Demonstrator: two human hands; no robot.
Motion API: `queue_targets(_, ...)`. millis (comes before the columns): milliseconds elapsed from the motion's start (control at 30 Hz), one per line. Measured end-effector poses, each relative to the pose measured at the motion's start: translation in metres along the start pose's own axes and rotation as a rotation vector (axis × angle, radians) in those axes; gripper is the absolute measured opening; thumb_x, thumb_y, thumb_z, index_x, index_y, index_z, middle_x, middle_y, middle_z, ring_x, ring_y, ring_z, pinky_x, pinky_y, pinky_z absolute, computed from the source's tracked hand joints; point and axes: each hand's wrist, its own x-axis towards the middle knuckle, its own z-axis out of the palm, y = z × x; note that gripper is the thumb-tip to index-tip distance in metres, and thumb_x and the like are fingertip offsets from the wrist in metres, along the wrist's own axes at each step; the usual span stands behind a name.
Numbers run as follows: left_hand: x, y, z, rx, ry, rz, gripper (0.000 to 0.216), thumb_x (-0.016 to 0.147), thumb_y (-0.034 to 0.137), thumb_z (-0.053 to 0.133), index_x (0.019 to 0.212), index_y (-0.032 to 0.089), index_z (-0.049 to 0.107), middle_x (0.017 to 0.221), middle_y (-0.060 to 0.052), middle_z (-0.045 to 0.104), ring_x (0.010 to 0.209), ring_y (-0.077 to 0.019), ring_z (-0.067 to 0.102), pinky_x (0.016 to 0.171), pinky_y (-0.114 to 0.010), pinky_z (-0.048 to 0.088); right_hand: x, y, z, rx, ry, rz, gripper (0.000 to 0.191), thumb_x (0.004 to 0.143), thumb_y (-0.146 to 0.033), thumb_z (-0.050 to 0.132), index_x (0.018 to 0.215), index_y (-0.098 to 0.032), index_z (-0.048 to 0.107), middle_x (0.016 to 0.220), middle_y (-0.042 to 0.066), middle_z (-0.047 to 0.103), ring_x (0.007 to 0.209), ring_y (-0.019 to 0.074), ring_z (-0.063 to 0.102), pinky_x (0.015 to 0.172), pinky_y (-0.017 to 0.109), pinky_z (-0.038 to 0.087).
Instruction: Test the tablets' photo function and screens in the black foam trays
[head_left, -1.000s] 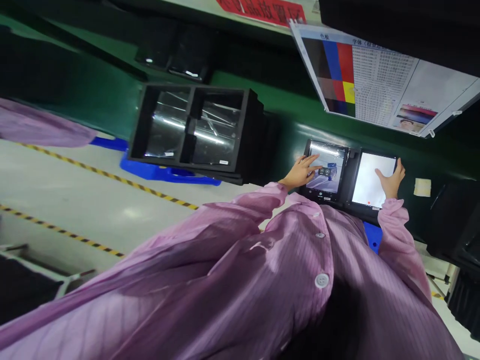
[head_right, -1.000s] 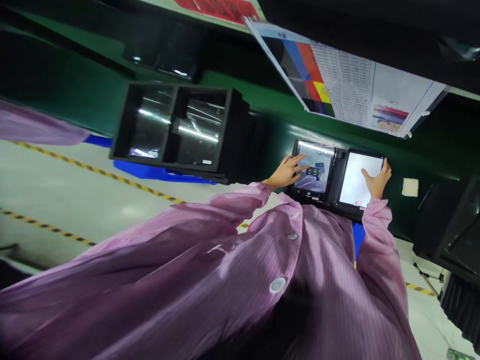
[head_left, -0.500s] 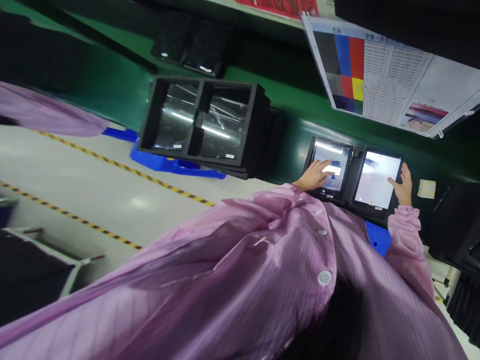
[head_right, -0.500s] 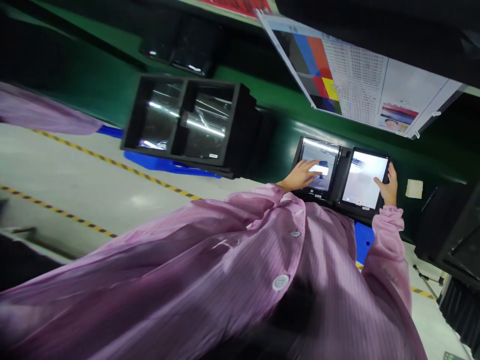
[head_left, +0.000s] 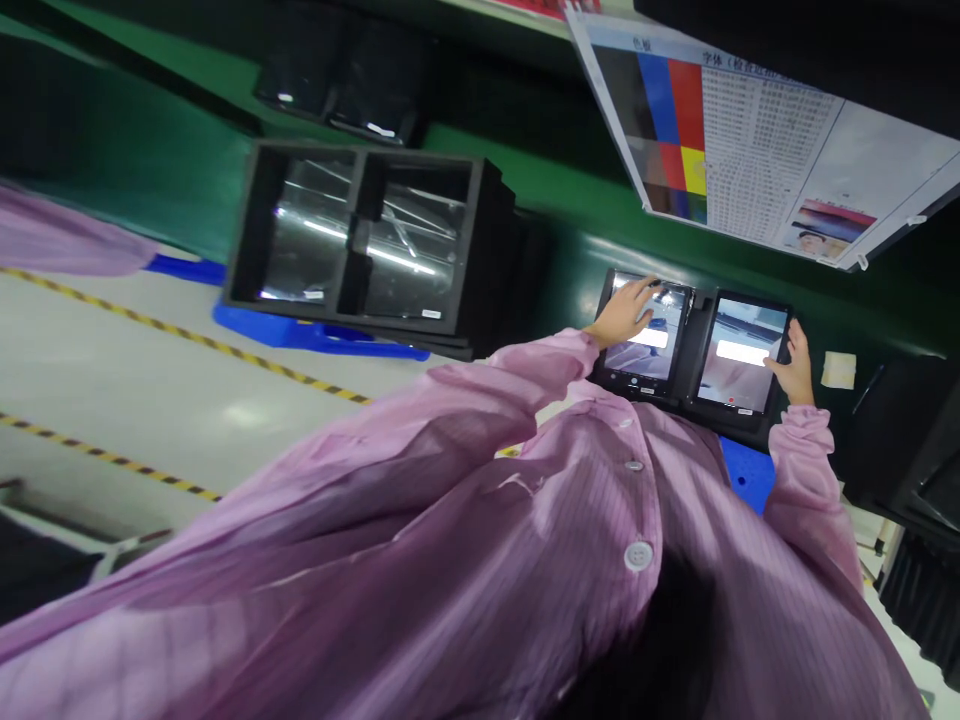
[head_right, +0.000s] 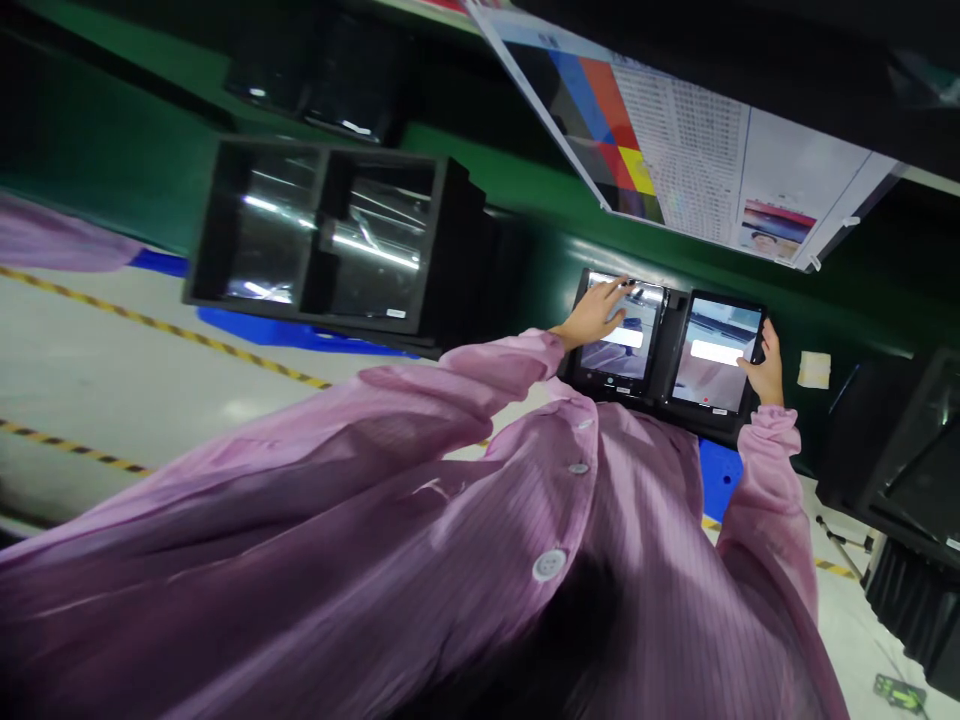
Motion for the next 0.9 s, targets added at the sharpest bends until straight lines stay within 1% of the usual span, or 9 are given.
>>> queue_targets(100,0.031,-0.008,-0.001,0.007,0.055,-0.103,0.057,0.103,0.029,0.048,0.157,0.009,0.049,0.164,-0.023,0.05,0.148,-0.0354,0.052,0.127,-0.053,0.038,-0.002,-0.001,0.002,-0.045,0.008,-0.031,0.108,0.068,-0.024,0.074,0.168,-0.022,0.032,0.176,0.017,0.035,0.161,0.0306,0.039,0.133,0.051,0.032)
queue_targets(233,0.054,-0.004,0.001,0.028,-0.037,-0.097,0.049,0.105,0.031,0.044,0.145,0.009,0.062,0.143,-0.02,0.068,0.134,-0.0345,0.063,0.122,-0.053,0.04,0.0,-0.004,0.003,-0.043,0.034,-0.015,0.104,0.073,-0.029,0.075,0.168,-0.022,0.032,0.175,0.017,0.036,0.158,0.0303,0.043,0.131,0.051,0.035)
queue_targets(400,0.055,0.005,0.001,0.08,-0.039,-0.14,0.047,0.108,0.032,0.04,0.134,0.012,0.073,0.127,-0.018,0.075,0.117,-0.0336,0.07,0.11,-0.053,0.046,0.021,-0.013,0.002,-0.046,0.162,0.105,0.068,0.09,-0.039,0.062,0.154,-0.02,0.051,0.159,0.019,0.054,0.133,0.0284,0.063,0.114,0.048,0.053)
queue_targets(467,0.05,0.008,0.0,0.097,-0.012,-0.132,0.048,0.109,0.033,0.038,0.134,0.012,0.074,0.127,-0.018,0.075,0.117,-0.0332,0.07,0.11,-0.053,0.046,0.032,-0.019,0.005,-0.148,0.185,0.096,0.06,0.094,-0.04,0.056,0.15,-0.02,0.056,0.155,0.019,0.055,0.123,0.0272,0.066,0.11,0.047,0.054)
queue_targets(600,0.038,0.015,0.002,0.103,0.006,-0.115,0.051,0.109,0.034,0.037,0.142,0.011,0.069,0.14,-0.02,0.07,0.129,-0.0341,0.065,0.117,-0.054,0.04,0.05,-0.037,0.014,-0.386,0.233,0.076,0.05,0.098,-0.04,0.051,0.141,-0.02,0.066,0.147,0.017,0.057,0.124,0.0308,0.061,0.113,0.05,0.049)
queue_targets(667,0.028,0.02,0.004,0.078,-0.04,-0.099,0.052,0.109,0.034,0.038,0.146,0.008,0.065,0.139,-0.021,0.07,0.131,-0.0343,0.064,0.119,-0.055,0.038,0.055,-0.05,0.017,-0.452,0.234,0.128,0.046,0.099,-0.043,0.051,0.136,-0.022,0.069,0.143,0.016,0.058,0.123,0.0317,0.061,0.11,0.049,0.05)
queue_targets(767,0.005,0.029,0.002,-0.008,-0.127,-0.097,0.057,0.107,0.033,0.042,0.156,0.006,0.055,0.138,-0.022,0.07,0.133,-0.0333,0.063,0.122,-0.054,0.036,0.05,-0.072,0.022,-0.561,0.155,0.199,0.052,0.101,-0.05,0.049,0.142,-0.023,0.065,0.146,0.014,0.055,0.119,0.0309,0.064,0.106,0.045,0.051)
queue_targets(833,-0.017,0.034,-0.001,-0.078,-0.115,-0.229,0.059,0.107,0.032,0.044,0.162,0.01,0.048,0.154,-0.021,0.059,0.145,-0.0318,0.054,0.128,-0.051,0.031,0.036,-0.081,0.028,-0.629,0.08,0.229,0.058,0.103,-0.055,0.044,0.149,-0.022,0.061,0.15,0.015,0.051,0.119,0.0311,0.066,0.106,0.044,0.051)
queue_targets(900,-0.042,0.037,-0.004,-0.161,-0.074,-0.541,0.059,0.108,0.032,0.045,0.166,0.02,0.041,0.168,-0.013,0.045,0.158,-0.0267,0.039,0.133,-0.045,0.025,0.018,-0.08,0.035,-0.644,0.036,0.271,0.063,0.103,-0.055,0.04,0.148,-0.016,0.062,0.149,0.019,0.05,0.119,0.0329,0.068,0.108,0.046,0.051)
